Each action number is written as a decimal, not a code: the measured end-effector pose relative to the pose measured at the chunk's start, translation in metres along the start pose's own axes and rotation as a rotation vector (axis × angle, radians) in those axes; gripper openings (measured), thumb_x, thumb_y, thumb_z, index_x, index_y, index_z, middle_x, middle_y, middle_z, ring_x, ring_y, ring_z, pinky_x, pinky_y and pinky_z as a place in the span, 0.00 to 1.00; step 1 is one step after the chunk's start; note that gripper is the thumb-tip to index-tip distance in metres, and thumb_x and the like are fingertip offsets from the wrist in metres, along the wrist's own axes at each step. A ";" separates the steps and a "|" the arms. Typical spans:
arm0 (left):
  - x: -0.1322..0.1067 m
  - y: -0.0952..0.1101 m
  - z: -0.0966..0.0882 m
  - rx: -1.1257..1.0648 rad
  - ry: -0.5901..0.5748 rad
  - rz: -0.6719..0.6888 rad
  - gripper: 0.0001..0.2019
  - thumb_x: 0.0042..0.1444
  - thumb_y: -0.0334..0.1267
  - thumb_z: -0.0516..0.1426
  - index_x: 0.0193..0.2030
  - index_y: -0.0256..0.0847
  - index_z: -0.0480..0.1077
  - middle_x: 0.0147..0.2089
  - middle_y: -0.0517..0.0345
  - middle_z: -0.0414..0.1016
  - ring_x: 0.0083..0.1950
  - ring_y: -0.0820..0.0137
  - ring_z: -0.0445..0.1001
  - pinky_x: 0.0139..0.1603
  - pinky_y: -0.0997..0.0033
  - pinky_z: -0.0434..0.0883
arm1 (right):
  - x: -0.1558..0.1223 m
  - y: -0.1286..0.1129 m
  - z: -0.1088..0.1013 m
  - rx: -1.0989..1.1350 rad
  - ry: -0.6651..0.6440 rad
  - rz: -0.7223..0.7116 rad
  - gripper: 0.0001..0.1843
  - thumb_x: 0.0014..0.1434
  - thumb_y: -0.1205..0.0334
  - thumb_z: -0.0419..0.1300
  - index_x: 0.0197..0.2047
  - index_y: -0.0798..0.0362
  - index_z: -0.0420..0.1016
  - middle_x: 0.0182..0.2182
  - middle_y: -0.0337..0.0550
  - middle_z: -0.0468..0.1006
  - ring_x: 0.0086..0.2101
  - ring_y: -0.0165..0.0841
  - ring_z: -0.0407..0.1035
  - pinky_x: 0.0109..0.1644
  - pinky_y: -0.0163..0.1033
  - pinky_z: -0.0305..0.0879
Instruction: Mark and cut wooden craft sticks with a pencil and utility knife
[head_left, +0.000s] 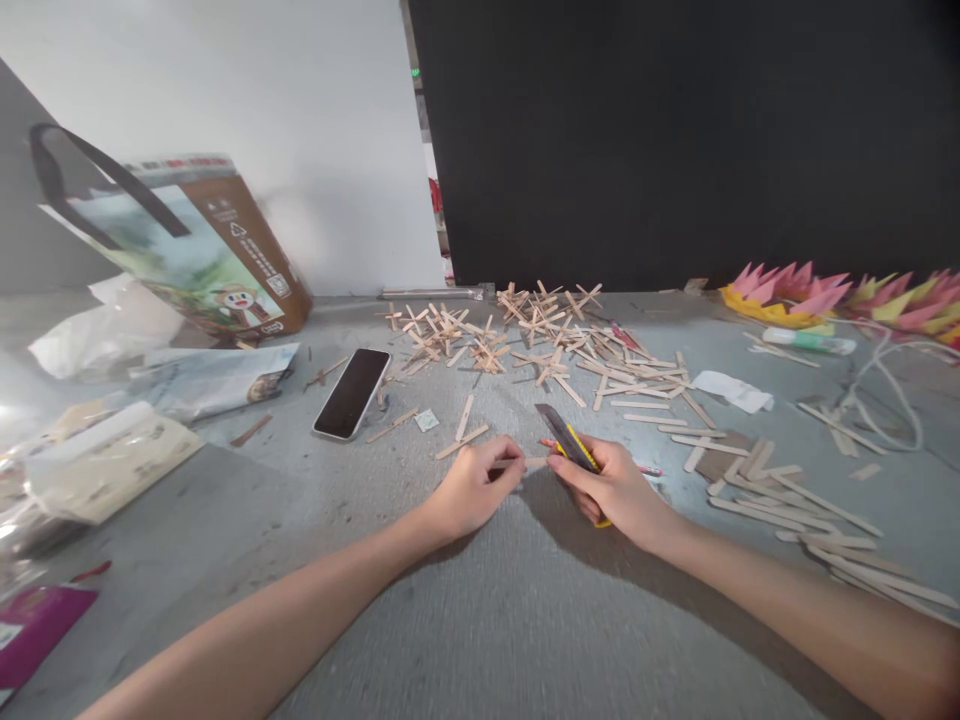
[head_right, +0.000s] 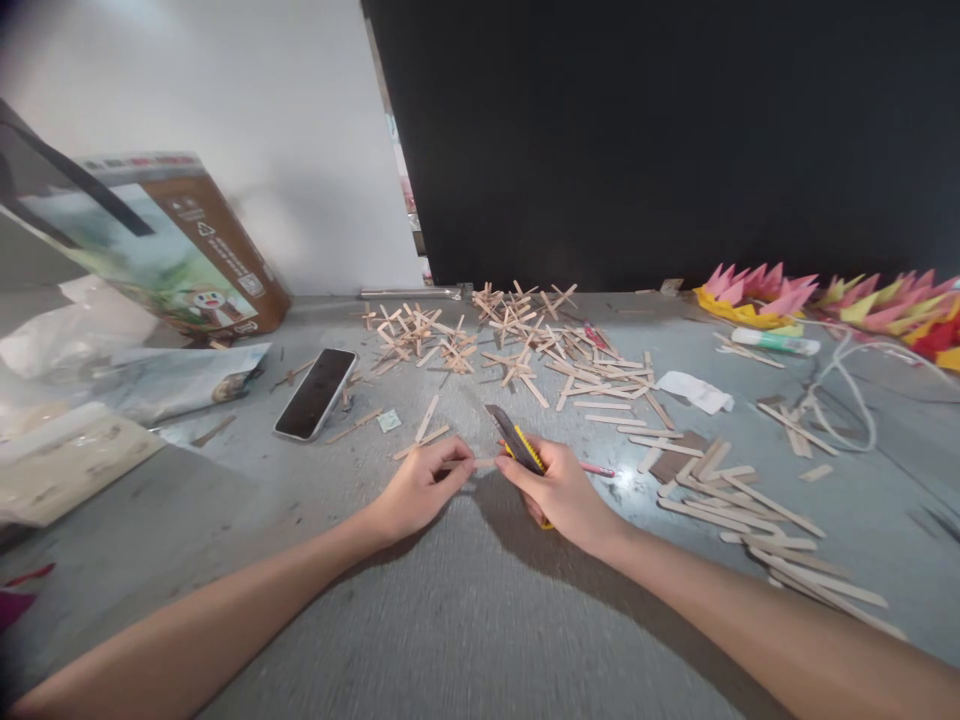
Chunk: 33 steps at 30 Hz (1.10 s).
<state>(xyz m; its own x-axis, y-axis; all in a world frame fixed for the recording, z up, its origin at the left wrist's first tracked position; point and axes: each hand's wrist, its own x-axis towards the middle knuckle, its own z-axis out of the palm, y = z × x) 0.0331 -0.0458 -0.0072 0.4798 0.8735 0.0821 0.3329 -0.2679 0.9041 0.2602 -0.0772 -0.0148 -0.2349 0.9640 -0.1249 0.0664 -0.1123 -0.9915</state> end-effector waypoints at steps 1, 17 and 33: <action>0.000 0.000 0.000 0.000 0.000 0.000 0.10 0.70 0.41 0.56 0.37 0.39 0.70 0.29 0.63 0.71 0.32 0.73 0.68 0.34 0.73 0.63 | 0.000 0.000 0.000 -0.001 -0.002 -0.005 0.21 0.67 0.40 0.65 0.43 0.50 0.70 0.15 0.26 0.62 0.15 0.27 0.56 0.19 0.33 0.54; 0.000 0.001 0.000 -0.011 -0.009 0.018 0.12 0.70 0.43 0.56 0.36 0.39 0.70 0.31 0.63 0.72 0.34 0.73 0.69 0.37 0.71 0.64 | 0.001 -0.002 0.000 -0.017 -0.005 -0.006 0.21 0.68 0.40 0.64 0.40 0.49 0.69 0.15 0.26 0.62 0.15 0.27 0.57 0.19 0.34 0.54; 0.000 -0.001 0.000 0.003 -0.012 0.011 0.11 0.71 0.42 0.56 0.38 0.39 0.71 0.33 0.61 0.74 0.35 0.72 0.71 0.37 0.72 0.65 | 0.000 -0.003 0.000 -0.025 -0.006 -0.003 0.21 0.67 0.40 0.64 0.38 0.49 0.68 0.15 0.26 0.62 0.15 0.27 0.57 0.19 0.34 0.55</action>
<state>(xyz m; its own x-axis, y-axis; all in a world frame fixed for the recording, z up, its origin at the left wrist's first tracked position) 0.0325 -0.0458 -0.0076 0.4930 0.8656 0.0876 0.3296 -0.2790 0.9020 0.2596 -0.0769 -0.0119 -0.2409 0.9628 -0.1222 0.0901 -0.1032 -0.9906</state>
